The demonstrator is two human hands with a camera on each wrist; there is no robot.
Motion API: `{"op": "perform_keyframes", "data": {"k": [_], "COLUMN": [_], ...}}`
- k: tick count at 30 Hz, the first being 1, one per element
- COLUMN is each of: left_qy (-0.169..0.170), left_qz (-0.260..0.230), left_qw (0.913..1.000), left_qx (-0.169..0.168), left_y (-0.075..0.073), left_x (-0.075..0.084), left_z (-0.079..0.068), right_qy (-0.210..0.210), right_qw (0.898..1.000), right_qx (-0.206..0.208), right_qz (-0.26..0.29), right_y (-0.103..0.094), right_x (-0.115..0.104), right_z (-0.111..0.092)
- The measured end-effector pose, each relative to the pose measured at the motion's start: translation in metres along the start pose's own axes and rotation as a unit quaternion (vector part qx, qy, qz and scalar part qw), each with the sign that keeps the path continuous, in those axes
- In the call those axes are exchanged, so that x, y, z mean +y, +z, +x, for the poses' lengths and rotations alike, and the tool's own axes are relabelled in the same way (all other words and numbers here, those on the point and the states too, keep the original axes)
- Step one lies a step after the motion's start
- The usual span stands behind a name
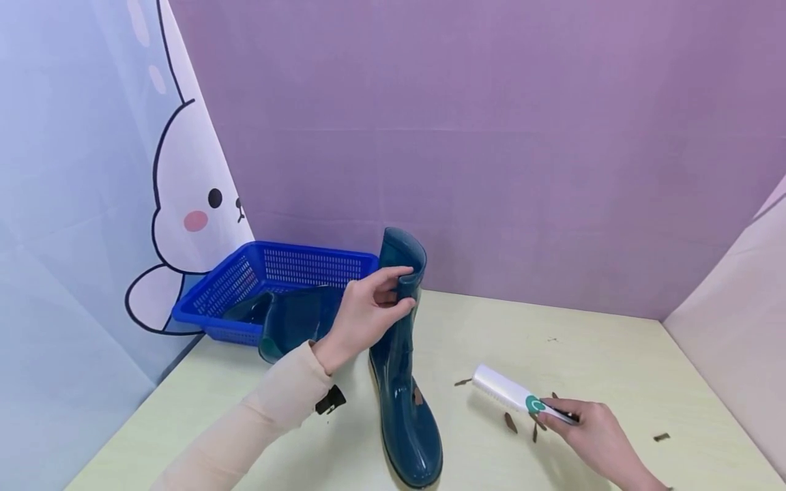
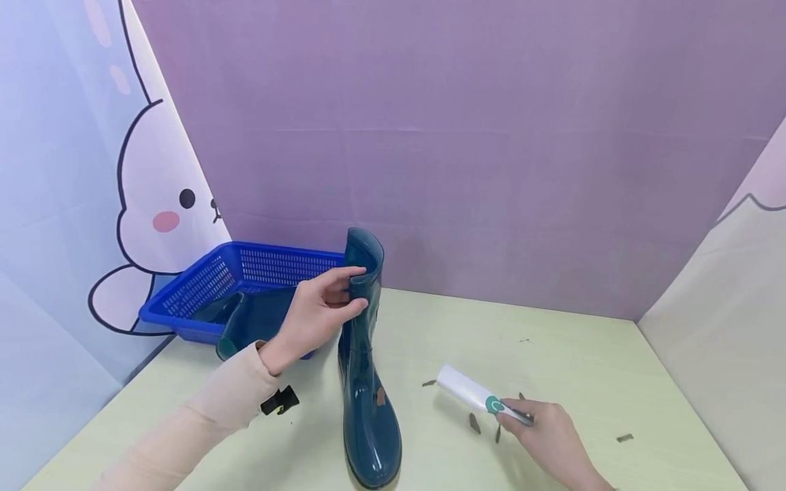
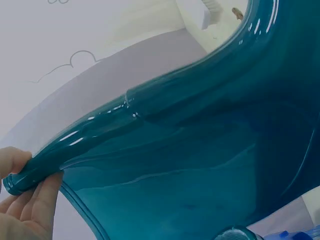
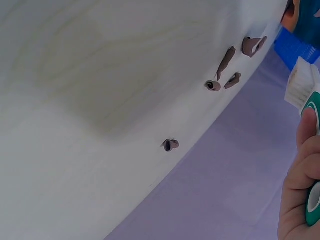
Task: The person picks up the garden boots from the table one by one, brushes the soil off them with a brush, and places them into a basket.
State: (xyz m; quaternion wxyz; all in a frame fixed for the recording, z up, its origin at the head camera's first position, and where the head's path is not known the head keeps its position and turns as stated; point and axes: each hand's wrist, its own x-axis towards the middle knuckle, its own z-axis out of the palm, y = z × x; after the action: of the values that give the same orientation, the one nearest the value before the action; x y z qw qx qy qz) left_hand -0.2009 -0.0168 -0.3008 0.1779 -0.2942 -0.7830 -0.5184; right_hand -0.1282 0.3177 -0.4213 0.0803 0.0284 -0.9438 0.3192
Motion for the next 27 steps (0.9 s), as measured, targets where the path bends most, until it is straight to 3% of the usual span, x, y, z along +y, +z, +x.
{"op": "perform_keyframes", "data": {"k": [3, 10, 17, 27], "left_qy": [-0.005, -0.075, -0.102, -0.174], "left_qz": [0.001, 0.0, 0.008, 0.043], "left_qw": [1.0, 0.9964, 0.9918, 0.97], "left_qx": [0.007, 0.041, 0.077, 0.165], "left_y": [-0.006, -0.033, -0.048, -0.061], "left_x": [-0.003, -0.014, -0.016, -0.029], "left_z": [-0.004, -0.021, -0.04, -0.065], "right_qy": [-0.003, -0.006, -0.015, -0.019], "right_qw": [1.0, 1.0, 0.998, 0.992], "right_qx": [0.005, -0.004, 0.006, 0.013], "right_qz": [0.006, 0.022, 0.056, 0.12], "right_y": [0.004, 0.01, 0.02, 0.038], "right_x": [-0.001, -0.007, -0.016, -0.039], "right_z": [0.0, 0.003, 0.007, 0.016]}}
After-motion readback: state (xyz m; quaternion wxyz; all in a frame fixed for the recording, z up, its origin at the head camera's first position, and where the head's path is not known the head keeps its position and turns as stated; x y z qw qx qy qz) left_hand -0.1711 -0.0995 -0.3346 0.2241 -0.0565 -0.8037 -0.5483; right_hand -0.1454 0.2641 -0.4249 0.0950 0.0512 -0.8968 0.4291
